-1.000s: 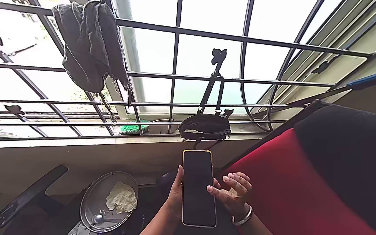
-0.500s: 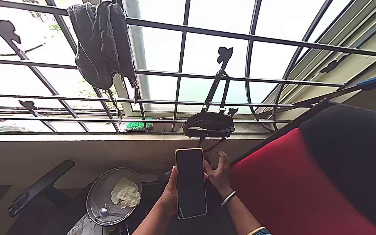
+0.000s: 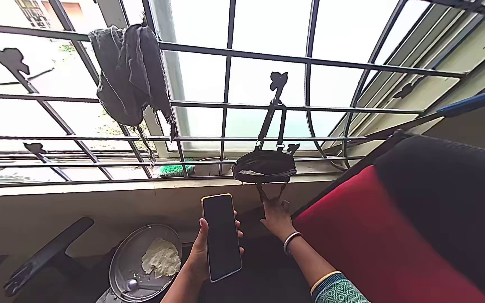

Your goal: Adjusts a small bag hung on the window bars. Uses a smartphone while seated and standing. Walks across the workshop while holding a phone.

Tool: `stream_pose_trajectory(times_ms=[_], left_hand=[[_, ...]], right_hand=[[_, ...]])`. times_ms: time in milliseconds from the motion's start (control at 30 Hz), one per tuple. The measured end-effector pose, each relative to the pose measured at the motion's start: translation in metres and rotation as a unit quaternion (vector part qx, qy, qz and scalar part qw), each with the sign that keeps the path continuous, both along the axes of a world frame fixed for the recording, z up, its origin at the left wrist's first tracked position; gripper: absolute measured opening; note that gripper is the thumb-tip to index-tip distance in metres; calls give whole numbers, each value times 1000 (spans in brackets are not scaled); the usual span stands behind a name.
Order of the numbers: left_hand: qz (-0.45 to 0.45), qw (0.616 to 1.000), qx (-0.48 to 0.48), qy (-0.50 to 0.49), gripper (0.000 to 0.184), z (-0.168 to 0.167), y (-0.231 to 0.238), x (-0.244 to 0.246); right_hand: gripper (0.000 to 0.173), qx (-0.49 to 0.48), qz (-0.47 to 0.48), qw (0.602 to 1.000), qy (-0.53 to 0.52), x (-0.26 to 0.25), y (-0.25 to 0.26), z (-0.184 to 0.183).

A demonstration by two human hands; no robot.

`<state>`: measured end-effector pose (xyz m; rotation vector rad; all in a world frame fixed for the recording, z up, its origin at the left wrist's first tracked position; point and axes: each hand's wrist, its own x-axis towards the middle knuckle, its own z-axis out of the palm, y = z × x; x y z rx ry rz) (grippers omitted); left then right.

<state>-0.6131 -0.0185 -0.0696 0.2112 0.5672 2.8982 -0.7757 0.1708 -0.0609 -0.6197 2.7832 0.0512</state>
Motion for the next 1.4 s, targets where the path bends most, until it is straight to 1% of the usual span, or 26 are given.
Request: stream_pose_trajectory(times_ms=[33, 67, 100, 133, 167, 200, 233, 333, 400, 467, 500, 533, 567, 633, 700, 767, 867, 933, 1000, 1033, 1067, 1133, 1200, 1300, 1367, 1400], left_hand=[[-3, 1000, 4, 4, 88, 1, 1, 0], [-9, 1000, 13, 11, 89, 1, 2, -1], [-15, 999, 22, 20, 90, 2, 2, -2], [-19, 999, 28, 25, 91, 2, 2, -2], [-21, 999, 29, 23, 92, 2, 2, -2], [-22, 999, 28, 20, 93, 2, 1, -2], [-21, 999, 24, 17, 92, 2, 1, -2], [-22, 1000, 7, 15, 90, 4, -1, -6], [-25, 999, 3, 27, 89, 6, 0, -11], [-22, 999, -2, 29, 88, 10, 3, -16], [-18, 999, -1, 26, 87, 11, 5, -17], [-11, 1000, -1, 23, 87, 14, 7, -19], [-5, 1000, 1, 22, 87, 15, 9, -21], [3, 1000, 11, 23, 87, 17, 14, -24], [6, 1000, 13, 18, 87, 20, 16, -26], [11, 1000, 16, 14, 88, 20, 17, -21], [10, 999, 44, 20, 86, 11, 19, -9], [9, 998, 62, 11, 86, 3, 21, 1], [5, 997, 71, 1, 85, -4, 23, 8], [3, 998, 68, -3, 84, -4, 23, 9], [4, 998, 61, -8, 83, -1, 23, 7], [-4, 999, 49, 3, 77, 11, 21, -5], [-15, 998, 32, 53, 67, 30, 19, -28], [-1, 985, -39, 166, 67, 73, 20, -82], [7, 977, -85, 196, 67, 111, 21, -122], [18, 973, -108, 203, 62, 129, 23, -141]], right_hand=[[85, 27, 14, 1000, 2, -3, 2, -4], [75, 22, 30, 999, 20, -2, 5, -6], [60, -26, 47, 995, 79, 2, 9, -9], [45, -108, 71, 974, 184, 6, 14, -13], [36, -185, 89, 939, 275, 11, 19, -13], [34, -243, 91, 910, 324, 16, 22, -5], [36, -291, 81, 890, 341, 22, 26, 10], [37, -363, 53, 873, 322, 26, 37, 72], [29, -369, 85, 886, 267, 10, 42, 127], [22, -340, 114, 928, 106, -16, 38, 190], [25, -316, 131, 939, 27, -34, 32, 219], [28, -312, 140, 940, -9, -53, 22, 240], [29, -311, 133, 941, -15, -68, 11, 257], [29, -328, 118, 937, 29, -93, -11, 277], [27, -362, 122, 916, 120, -113, -29, 281], [29, -399, 127, 879, 228, -125, -44, 281], [31, -442, 146, 803, 373, -132, -62, 281], [28, -429, 184, 745, 477, -135, -71, 274], [23, -417, 214, 689, 552, -140, -75, 261], [22, -420, 215, 681, 560, -145, -73, 253], [22, -435, 202, 685, 549, -149, -72, 244], [23, -499, 131, 694, 502, -155, -69, 230], [23, -569, 48, 696, 435, -155, -71, 229], [22, -628, -9, 695, 350, -155, -75, 239], [24, -617, -9, 704, 352, -156, -76, 238], [26, -595, -1, 715, 368, -154, -76, 237]])
